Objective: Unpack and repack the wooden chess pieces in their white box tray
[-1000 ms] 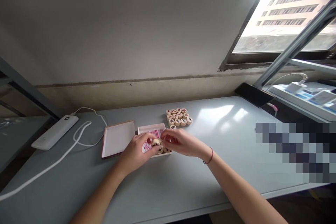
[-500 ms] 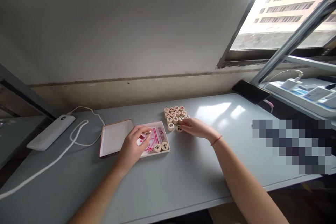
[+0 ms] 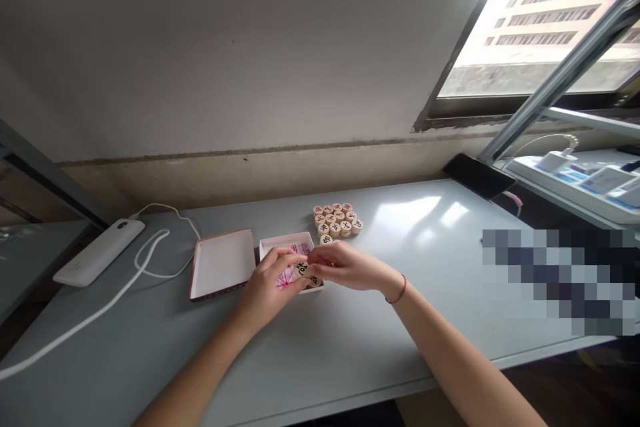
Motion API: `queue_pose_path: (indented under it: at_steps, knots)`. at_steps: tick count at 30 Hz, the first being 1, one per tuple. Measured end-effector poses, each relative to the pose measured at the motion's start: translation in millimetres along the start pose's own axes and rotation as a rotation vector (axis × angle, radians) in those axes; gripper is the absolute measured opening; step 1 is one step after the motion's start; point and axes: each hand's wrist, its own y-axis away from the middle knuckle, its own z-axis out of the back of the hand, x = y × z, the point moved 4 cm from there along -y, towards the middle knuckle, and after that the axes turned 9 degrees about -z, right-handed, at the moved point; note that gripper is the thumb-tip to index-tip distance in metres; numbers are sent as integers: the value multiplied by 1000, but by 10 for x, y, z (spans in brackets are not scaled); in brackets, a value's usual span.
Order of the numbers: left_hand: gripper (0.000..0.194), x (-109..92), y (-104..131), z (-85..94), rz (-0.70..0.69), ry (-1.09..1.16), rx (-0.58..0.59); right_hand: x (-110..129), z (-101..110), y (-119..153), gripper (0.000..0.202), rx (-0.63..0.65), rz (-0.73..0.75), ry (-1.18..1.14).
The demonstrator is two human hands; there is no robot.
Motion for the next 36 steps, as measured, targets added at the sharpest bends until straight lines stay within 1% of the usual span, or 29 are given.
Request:
queue_pose_path:
  at_steps: [2, 6, 11, 14, 16, 18, 20, 22, 25, 28, 33, 36]
  knots:
    - [23, -5, 3, -5, -13, -6, -2, 25, -3, 10, 30, -9, -5, -15]
    - [22, -21, 0, -13, -19, -14, 6, -2, 29, 25, 32, -20, -37, -26]
    - [22, -42, 5, -43, -57, -1, 15, 14, -39, 0, 23, -2, -30, 14]
    - [28, -41, 1, -40, -27, -20, 34, -28, 39, 10, 20, -47, -58, 29]
    - [31, -35, -3, -25, 13, -42, 46, -121, 179, 41, 21, -120, -120, 46]
    - [29, -27, -6, -9, 40, -54, 53, -261, 333, 79, 23, -190, -239, 77]
    - [26, -23, -9, -1, 43, -55, 56, -405, 436, 104, 25, -201, -363, 114]
    - [23, -17, -9, -2, 41, -55, 62, -515, 472, 99, 25, -180, -436, 139]
    - [22, -21, -9, -13, 31, -55, 79, -610, 461, 56, 25, -187, -469, 154]
    - [22, -35, -11, -14, 24, -48, 89, -656, 440, 27, 27, -204, -488, 178]
    - [20, -37, -19, 2, 30, -49, 85, -620, 401, 20, 36, -177, -429, 269]
    - [21, -33, -21, 8, 22, -48, 85, -593, 358, -2, 33, -208, -438, 375]
